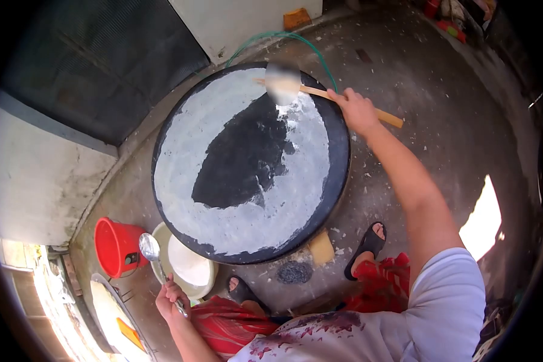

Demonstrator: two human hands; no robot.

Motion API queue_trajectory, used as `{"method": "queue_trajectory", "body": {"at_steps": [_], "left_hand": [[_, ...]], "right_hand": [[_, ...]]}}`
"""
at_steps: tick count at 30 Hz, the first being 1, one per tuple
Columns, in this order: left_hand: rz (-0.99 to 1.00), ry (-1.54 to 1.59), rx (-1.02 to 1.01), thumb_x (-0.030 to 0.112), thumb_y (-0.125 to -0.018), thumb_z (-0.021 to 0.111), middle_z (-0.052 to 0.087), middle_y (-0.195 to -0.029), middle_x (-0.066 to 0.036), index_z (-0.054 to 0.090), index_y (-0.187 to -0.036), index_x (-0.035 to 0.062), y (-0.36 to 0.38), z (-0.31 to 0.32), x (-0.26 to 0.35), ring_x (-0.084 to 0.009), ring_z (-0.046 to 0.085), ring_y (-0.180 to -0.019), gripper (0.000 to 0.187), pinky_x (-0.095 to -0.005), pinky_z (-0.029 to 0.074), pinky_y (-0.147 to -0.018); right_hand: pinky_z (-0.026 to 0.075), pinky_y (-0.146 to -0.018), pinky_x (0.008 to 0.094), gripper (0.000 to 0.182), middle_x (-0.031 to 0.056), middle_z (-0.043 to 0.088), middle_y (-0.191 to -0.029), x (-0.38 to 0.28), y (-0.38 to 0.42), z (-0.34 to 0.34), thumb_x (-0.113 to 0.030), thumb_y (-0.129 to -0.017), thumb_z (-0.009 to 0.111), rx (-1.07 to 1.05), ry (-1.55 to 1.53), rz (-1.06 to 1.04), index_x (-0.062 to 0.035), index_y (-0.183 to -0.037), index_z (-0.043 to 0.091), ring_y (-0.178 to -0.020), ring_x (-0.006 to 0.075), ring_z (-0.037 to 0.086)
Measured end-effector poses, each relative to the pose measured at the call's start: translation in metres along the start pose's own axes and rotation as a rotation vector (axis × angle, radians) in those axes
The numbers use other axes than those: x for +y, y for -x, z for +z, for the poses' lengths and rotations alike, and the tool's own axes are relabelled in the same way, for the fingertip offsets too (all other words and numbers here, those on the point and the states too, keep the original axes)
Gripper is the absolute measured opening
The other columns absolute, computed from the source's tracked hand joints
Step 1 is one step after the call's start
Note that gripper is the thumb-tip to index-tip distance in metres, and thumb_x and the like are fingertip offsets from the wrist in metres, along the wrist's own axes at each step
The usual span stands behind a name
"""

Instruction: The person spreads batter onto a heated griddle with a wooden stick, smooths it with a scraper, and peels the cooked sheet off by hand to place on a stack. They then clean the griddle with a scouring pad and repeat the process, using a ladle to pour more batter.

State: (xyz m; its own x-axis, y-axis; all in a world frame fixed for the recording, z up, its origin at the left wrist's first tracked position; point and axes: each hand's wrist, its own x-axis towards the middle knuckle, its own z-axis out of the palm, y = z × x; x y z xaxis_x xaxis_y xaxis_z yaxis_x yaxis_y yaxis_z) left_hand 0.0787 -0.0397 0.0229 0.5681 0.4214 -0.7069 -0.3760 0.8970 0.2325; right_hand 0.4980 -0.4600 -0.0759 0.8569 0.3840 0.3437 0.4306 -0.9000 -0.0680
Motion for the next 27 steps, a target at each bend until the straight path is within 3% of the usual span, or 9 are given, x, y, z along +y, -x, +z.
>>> {"method": "queue_trajectory", "body": {"at_steps": [3,5,9,13,15,17,20,23,27], "left_hand": [[-0.004,-0.028,-0.018,0.008,-0.090,0.031,0.043,-0.063,-0.004,0.043,-0.102,-0.0129,-0.004,-0.003,0.000,-0.0093,0.039,-0.045,0.027,-0.0212,0.034,-0.038],[-0.023,-0.019,-0.023,0.008,-0.090,0.031,0.043,-0.063,-0.004,0.043,-0.103,-0.0128,-0.004,-0.005,0.001,-0.0093,0.039,-0.045,0.027,-0.0212,0.034,-0.038],[0.002,-0.046,0.001,0.008,-0.090,0.031,0.044,-0.064,-0.004,0.044,-0.103,-0.0120,0.000,-0.003,-0.002,-0.0090,0.039,-0.045,0.027,-0.0206,0.034,-0.038],[-0.043,-0.025,-0.008,0.014,-0.093,0.031,0.048,-0.067,-0.005,0.046,-0.106,-0.0110,0.000,-0.011,0.007,-0.0088,0.040,-0.045,0.032,-0.0198,0.034,-0.037],[-0.078,-0.021,-0.029,0.014,-0.093,0.032,0.048,-0.067,-0.005,0.047,-0.106,-0.0103,0.004,-0.011,0.006,-0.0084,0.040,-0.046,0.031,-0.0196,0.034,-0.037],[-0.073,-0.011,-0.050,0.011,-0.092,0.032,0.047,-0.066,-0.004,0.045,-0.106,-0.0111,0.009,-0.011,0.006,-0.0083,0.040,-0.045,0.030,-0.0197,0.035,-0.037],[-0.058,-0.013,-0.061,0.009,-0.090,0.032,0.045,-0.066,-0.004,0.044,-0.105,-0.0117,0.014,-0.015,0.007,-0.0082,0.040,-0.045,0.028,-0.0197,0.035,-0.037],[-0.042,-0.020,-0.053,0.009,-0.091,0.032,0.046,-0.068,-0.004,0.044,-0.106,-0.0115,0.015,-0.021,0.013,-0.0085,0.041,-0.046,0.028,-0.0194,0.035,-0.038],[-0.047,-0.009,-0.030,0.009,-0.090,0.034,0.048,-0.068,-0.005,0.046,-0.105,-0.0084,0.020,-0.024,0.013,-0.0076,0.039,-0.045,0.026,-0.0186,0.033,-0.035]], "right_hand": [[0.047,-0.078,0.0416,0.047,0.0167,0.053,-0.106,-0.065,-0.038,-0.011,-0.004,-0.083,0.037,-0.256,-0.213,0.161,-0.0143,-0.129,0.039,-0.092,0.0335,0.058],[0.047,-0.077,0.0423,0.045,0.0176,0.059,-0.098,-0.063,-0.031,-0.015,-0.002,-0.082,0.035,-0.097,-0.353,0.243,-0.0094,-0.125,0.044,-0.091,0.0326,0.059],[0.047,-0.075,0.0405,0.037,0.0183,0.062,-0.088,-0.052,0.017,-0.031,-0.004,-0.084,0.038,-0.083,-0.397,0.353,-0.0079,-0.117,0.053,-0.088,0.0309,0.060],[0.045,-0.077,0.0328,0.028,0.0157,0.063,-0.095,-0.052,0.035,-0.036,-0.012,-0.087,0.046,-0.374,-0.993,0.652,-0.0097,-0.111,0.059,-0.092,0.0268,0.060],[0.035,-0.043,0.0233,0.030,0.0004,0.055,-0.068,-0.054,0.039,-0.002,-0.012,-0.089,0.042,-0.081,-0.865,0.560,-0.0111,-0.115,0.058,-0.051,0.0075,0.045],[0.034,-0.041,0.0245,0.031,0.0021,0.055,-0.069,-0.096,0.040,-0.050,-0.014,-0.089,0.045,-0.315,-0.918,0.573,-0.0106,-0.117,0.057,-0.052,0.0072,0.046],[0.042,-0.050,0.0260,0.030,0.0055,0.061,-0.078,-0.087,0.037,-0.045,-0.015,-0.089,0.045,-0.492,-1.108,0.725,-0.0109,-0.116,0.058,-0.063,0.0103,0.055],[0.046,-0.068,0.0276,0.029,0.0103,0.065,-0.092,-0.089,0.039,-0.004,-0.016,-0.088,0.046,-0.063,-0.894,0.583,-0.0105,-0.114,0.059,-0.079,0.0163,0.061],[0.044,-0.083,0.0303,0.028,0.0115,0.063,-0.103,-0.151,0.045,-0.044,-0.021,-0.087,0.047,-0.308,-0.752,0.510,-0.0161,-0.113,0.060,-0.094,0.0229,0.060]]}}
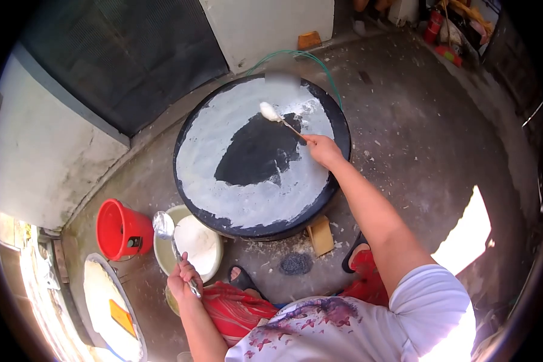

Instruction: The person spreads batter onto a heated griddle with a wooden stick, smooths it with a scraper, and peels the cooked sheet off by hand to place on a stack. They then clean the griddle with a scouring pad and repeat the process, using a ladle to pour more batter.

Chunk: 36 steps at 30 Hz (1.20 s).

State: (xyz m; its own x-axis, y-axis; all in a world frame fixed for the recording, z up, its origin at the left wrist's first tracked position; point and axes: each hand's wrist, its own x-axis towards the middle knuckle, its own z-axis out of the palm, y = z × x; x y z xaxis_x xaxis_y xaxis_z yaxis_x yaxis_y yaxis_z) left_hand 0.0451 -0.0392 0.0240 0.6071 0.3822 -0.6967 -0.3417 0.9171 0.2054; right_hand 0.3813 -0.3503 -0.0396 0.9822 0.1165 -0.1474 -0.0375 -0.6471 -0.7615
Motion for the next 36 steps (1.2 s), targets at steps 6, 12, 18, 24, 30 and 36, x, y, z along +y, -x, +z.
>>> {"method": "queue_trajectory", "body": {"at_steps": [6,12,18,24,30,36], "left_hand": [[-0.039,0.021,-0.038,0.010,-0.092,0.032,0.046,-0.068,-0.004,0.043,-0.106,-0.0113,0.007,-0.009,0.009,-0.0085,0.039,-0.045,0.029,-0.0190,0.034,-0.037],[-0.049,0.043,-0.069,0.017,-0.094,0.031,0.046,-0.069,-0.004,0.045,-0.108,-0.0079,0.005,-0.017,0.019,-0.0081,0.038,-0.047,0.032,-0.0195,0.034,-0.037],[-0.043,0.027,-0.055,0.018,-0.094,0.031,0.045,-0.071,-0.004,0.044,-0.109,-0.0062,0.012,-0.020,0.019,-0.0080,0.039,-0.048,0.031,-0.0194,0.033,-0.037],[-0.020,0.020,-0.089,0.012,-0.092,0.033,0.046,-0.071,-0.005,0.044,-0.106,-0.0096,0.013,-0.021,0.021,-0.0084,0.040,-0.048,0.028,-0.0190,0.035,-0.038],[-0.048,0.021,-0.087,0.020,-0.095,0.030,0.044,-0.073,-0.004,0.043,-0.110,-0.0060,0.014,-0.022,0.022,-0.0085,0.038,-0.049,0.033,-0.0202,0.033,-0.039],[-0.058,0.038,-0.109,0.020,-0.095,0.030,0.044,-0.073,-0.004,0.042,-0.111,-0.0067,0.014,-0.027,0.025,-0.0084,0.038,-0.050,0.033,-0.0200,0.033,-0.040]], "right_hand": [[0.047,-0.082,0.0372,0.030,0.0099,0.060,-0.107,0.024,0.040,-0.040,-0.026,-0.088,0.044,0.306,0.158,0.238,-0.0240,-0.113,0.059,-0.098,0.0278,0.058],[0.046,-0.081,0.0359,0.029,0.0122,0.061,-0.105,0.006,0.043,0.034,-0.022,-0.087,0.046,0.033,-0.066,0.011,-0.0185,-0.114,0.058,-0.095,0.0286,0.059],[0.046,-0.080,0.0342,0.029,0.0128,0.062,-0.103,-0.007,0.021,0.032,-0.019,-0.087,0.048,0.165,-0.016,0.053,-0.0159,-0.113,0.059,-0.094,0.0271,0.060],[0.045,-0.084,0.0335,0.030,0.0070,0.061,-0.108,-0.015,0.037,0.023,-0.028,-0.087,0.047,-0.186,0.078,-0.082,-0.0252,-0.115,0.058,-0.098,0.0246,0.058],[0.044,-0.084,0.0325,0.028,0.0137,0.062,-0.104,-0.003,0.041,0.050,-0.016,-0.088,0.047,0.088,-0.013,-0.047,-0.0123,-0.113,0.058,-0.096,0.0268,0.059],[0.045,-0.083,0.0342,0.028,0.0104,0.061,-0.106,-0.033,0.060,0.005,-0.024,-0.086,0.049,-0.296,0.145,-0.051,-0.0195,-0.111,0.060,-0.097,0.0258,0.058]]}}
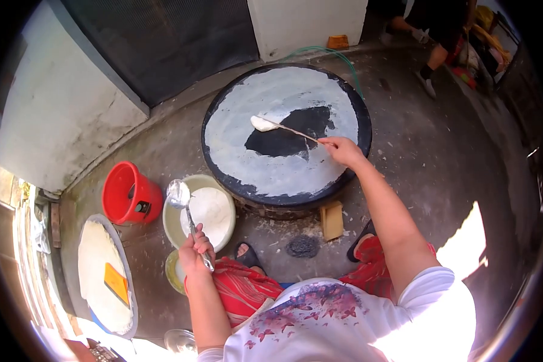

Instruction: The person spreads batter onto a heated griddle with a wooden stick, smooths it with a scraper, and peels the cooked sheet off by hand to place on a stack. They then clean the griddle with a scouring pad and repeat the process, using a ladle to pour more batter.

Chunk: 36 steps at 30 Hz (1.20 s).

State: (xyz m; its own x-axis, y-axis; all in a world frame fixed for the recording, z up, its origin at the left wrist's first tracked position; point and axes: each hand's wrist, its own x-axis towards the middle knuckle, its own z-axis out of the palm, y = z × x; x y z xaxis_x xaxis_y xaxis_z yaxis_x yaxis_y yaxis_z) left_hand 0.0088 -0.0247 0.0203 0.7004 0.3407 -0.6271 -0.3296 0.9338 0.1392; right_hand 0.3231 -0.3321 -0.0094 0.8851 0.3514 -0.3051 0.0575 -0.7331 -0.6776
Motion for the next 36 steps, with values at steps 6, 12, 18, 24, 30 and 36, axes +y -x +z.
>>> {"method": "queue_trajectory", "body": {"at_steps": [6,12,18,24,30,36], "left_hand": [[0.026,-0.031,-0.010,0.019,-0.095,0.029,0.045,-0.072,-0.005,0.042,-0.111,-0.0073,0.000,0.002,-0.003,-0.0086,0.038,-0.050,0.033,-0.0201,0.033,-0.040],[0.019,-0.011,-0.013,0.019,-0.095,0.028,0.046,-0.073,-0.006,0.042,-0.111,-0.0077,0.002,0.001,-0.004,-0.0090,0.038,-0.051,0.034,-0.0202,0.033,-0.041],[0.018,-0.024,-0.046,0.018,-0.095,0.029,0.045,-0.074,-0.006,0.041,-0.110,-0.0103,0.000,-0.006,0.002,-0.0092,0.040,-0.050,0.034,-0.0202,0.035,-0.039],[-0.019,0.005,-0.037,0.018,-0.095,0.028,0.046,-0.072,-0.006,0.043,-0.108,-0.0081,-0.002,-0.004,0.001,-0.0092,0.039,-0.050,0.033,-0.0206,0.033,-0.041],[-0.015,-0.032,-0.021,0.018,-0.095,0.029,0.046,-0.071,-0.006,0.043,-0.106,-0.0083,-0.001,-0.007,0.004,-0.0094,0.040,-0.049,0.032,-0.0208,0.034,-0.041],[0.018,-0.032,-0.016,0.013,-0.093,0.032,0.045,-0.073,-0.005,0.042,-0.107,-0.0095,0.003,-0.003,0.002,-0.0084,0.041,-0.049,0.028,-0.0196,0.036,-0.039]], "right_hand": [[0.045,-0.082,0.0332,0.027,0.0104,0.063,-0.101,0.024,-0.031,0.052,-0.020,-0.087,0.048,0.239,-0.105,-0.166,-0.0177,-0.110,0.061,-0.093,0.0258,0.059],[0.045,-0.080,0.0331,0.025,0.0115,0.063,-0.099,-0.019,0.015,0.007,-0.018,-0.085,0.051,-0.042,0.089,-0.268,-0.0165,-0.107,0.062,-0.092,0.0266,0.059],[0.047,-0.069,0.0379,0.039,0.0092,0.059,-0.083,-0.026,0.069,0.000,-0.009,-0.074,0.056,0.399,0.402,-0.313,-0.0150,-0.112,0.059,-0.080,0.0271,0.058],[0.045,-0.054,0.0329,0.042,0.0021,0.052,-0.074,-0.031,0.091,0.119,-0.008,-0.070,0.054,0.510,0.648,-0.644,-0.0145,-0.112,0.057,-0.068,0.0203,0.055],[0.047,-0.056,0.0367,0.039,0.0058,0.056,-0.079,-0.015,0.074,0.087,-0.009,-0.072,0.054,0.556,0.715,-0.383,-0.0132,-0.110,0.057,-0.067,0.0244,0.058],[0.049,-0.059,0.0383,0.043,0.0095,0.056,-0.078,-0.014,0.096,0.106,-0.005,-0.066,0.057,0.465,0.518,-0.563,-0.0112,-0.108,0.058,-0.066,0.0280,0.058]]}}
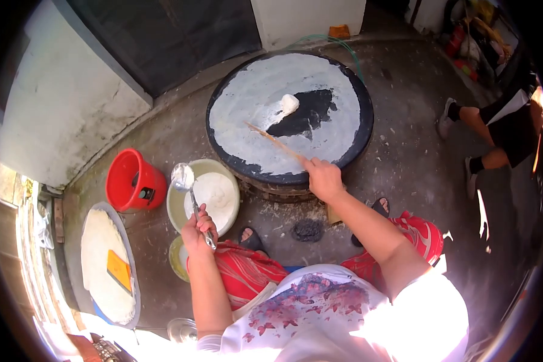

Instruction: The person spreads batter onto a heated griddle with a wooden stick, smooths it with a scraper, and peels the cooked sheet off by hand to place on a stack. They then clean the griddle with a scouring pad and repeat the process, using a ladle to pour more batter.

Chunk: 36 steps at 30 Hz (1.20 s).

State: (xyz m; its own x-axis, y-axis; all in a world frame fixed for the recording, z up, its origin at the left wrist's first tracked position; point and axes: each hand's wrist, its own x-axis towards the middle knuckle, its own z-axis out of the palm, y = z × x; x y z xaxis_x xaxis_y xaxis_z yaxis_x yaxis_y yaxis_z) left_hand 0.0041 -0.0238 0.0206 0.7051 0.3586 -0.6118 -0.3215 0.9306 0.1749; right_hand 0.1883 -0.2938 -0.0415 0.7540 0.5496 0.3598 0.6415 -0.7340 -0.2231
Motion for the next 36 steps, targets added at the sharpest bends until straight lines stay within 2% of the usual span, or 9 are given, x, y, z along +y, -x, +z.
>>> {"method": "queue_trajectory", "body": {"at_steps": [3,6,10,12,19,22,26,31,36], "left_hand": [[-0.006,-0.002,-0.003,0.013,-0.093,0.033,0.045,-0.072,-0.005,0.042,-0.107,-0.0099,0.002,-0.001,-0.001,-0.0083,0.041,-0.049,0.028,-0.0196,0.037,-0.039],[-0.008,-0.024,-0.004,0.013,-0.093,0.033,0.045,-0.072,-0.005,0.042,-0.107,-0.0102,0.000,-0.004,0.002,-0.0083,0.041,-0.049,0.028,-0.0196,0.037,-0.039],[-0.023,-0.003,0.030,0.018,-0.095,0.029,0.046,-0.074,-0.005,0.043,-0.108,-0.0082,-0.001,-0.001,0.002,-0.0091,0.040,-0.050,0.033,-0.0202,0.034,-0.039],[-0.030,-0.001,0.029,0.019,-0.095,0.029,0.046,-0.073,-0.005,0.043,-0.108,-0.0082,-0.002,0.000,0.002,-0.0092,0.040,-0.049,0.033,-0.0202,0.034,-0.038],[-0.026,0.002,0.031,0.018,-0.094,0.030,0.047,-0.074,-0.005,0.043,-0.108,-0.0077,-0.003,-0.002,0.003,-0.0098,0.040,-0.049,0.032,-0.0201,0.035,-0.038],[-0.030,0.002,0.017,0.017,-0.094,0.030,0.047,-0.074,-0.006,0.043,-0.108,-0.0077,-0.003,0.000,0.001,-0.0099,0.040,-0.049,0.031,-0.0199,0.035,-0.039],[-0.020,-0.049,0.015,0.017,-0.094,0.030,0.047,-0.074,-0.006,0.043,-0.108,-0.0078,-0.005,0.002,0.001,-0.0097,0.041,-0.049,0.032,-0.0198,0.036,-0.039],[-0.004,-0.027,0.021,0.010,-0.092,0.031,0.046,-0.072,-0.006,0.042,-0.107,-0.0102,-0.005,0.000,0.001,-0.0097,0.040,-0.047,0.027,-0.0201,0.037,-0.038],[-0.059,-0.013,0.010,0.015,-0.093,0.033,0.047,-0.073,-0.005,0.044,-0.107,-0.0089,-0.008,-0.003,0.004,-0.0099,0.040,-0.049,0.030,-0.0198,0.036,-0.039]], "right_hand": [[0.049,-0.057,0.0346,0.040,0.0074,0.056,-0.076,0.047,-0.020,-0.009,-0.004,-0.069,0.055,0.029,0.209,0.220,-0.0102,-0.109,0.058,-0.064,0.0253,0.058],[0.049,-0.065,0.0404,0.040,0.0105,0.057,-0.080,0.050,-0.026,-0.013,-0.004,-0.071,0.052,0.050,-0.094,0.465,-0.0094,-0.110,0.057,-0.073,0.0320,0.059],[0.049,-0.065,0.0409,0.041,0.0110,0.056,-0.084,0.018,-0.007,-0.010,-0.006,-0.070,0.052,0.052,-0.141,0.335,-0.0095,-0.111,0.055,-0.074,0.0313,0.059],[0.049,-0.060,0.0377,0.042,0.0095,0.056,-0.083,0.044,-0.010,0.000,-0.006,-0.069,0.055,0.021,0.132,0.201,-0.0091,-0.111,0.056,-0.071,0.0270,0.059],[0.050,-0.061,0.0368,0.046,0.0108,0.055,-0.085,0.032,0.002,-0.028,-0.003,-0.067,0.057,0.057,-0.026,0.528,-0.0070,-0.113,0.052,-0.072,0.0275,0.060],[0.049,-0.059,0.0349,0.047,0.0094,0.055,-0.082,0.028,0.008,-0.014,-0.005,-0.066,0.058,0.004,0.139,0.252,-0.0076,-0.113,0.053,-0.070,0.0253,0.059],[0.049,-0.058,0.0339,0.038,0.0064,0.055,-0.082,0.089,-0.006,-0.017,-0.008,-0.072,0.054,0.076,0.333,0.438,-0.0094,-0.110,0.055,-0.069,0.0229,0.059],[0.049,-0.073,0.0356,0.037,0.0118,0.060,-0.097,0.084,0.023,-0.017,-0.007,-0.081,0.046,0.089,-0.139,0.631,-0.0079,-0.118,0.051,-0.084,0.0288,0.061],[0.047,-0.071,0.0322,0.034,0.0096,0.064,-0.083,0.161,-0.005,-0.020,-0.013,-0.089,0.043,0.093,-0.558,0.742,-0.0185,-0.121,0.051,-0.075,0.0213,0.060]]}}
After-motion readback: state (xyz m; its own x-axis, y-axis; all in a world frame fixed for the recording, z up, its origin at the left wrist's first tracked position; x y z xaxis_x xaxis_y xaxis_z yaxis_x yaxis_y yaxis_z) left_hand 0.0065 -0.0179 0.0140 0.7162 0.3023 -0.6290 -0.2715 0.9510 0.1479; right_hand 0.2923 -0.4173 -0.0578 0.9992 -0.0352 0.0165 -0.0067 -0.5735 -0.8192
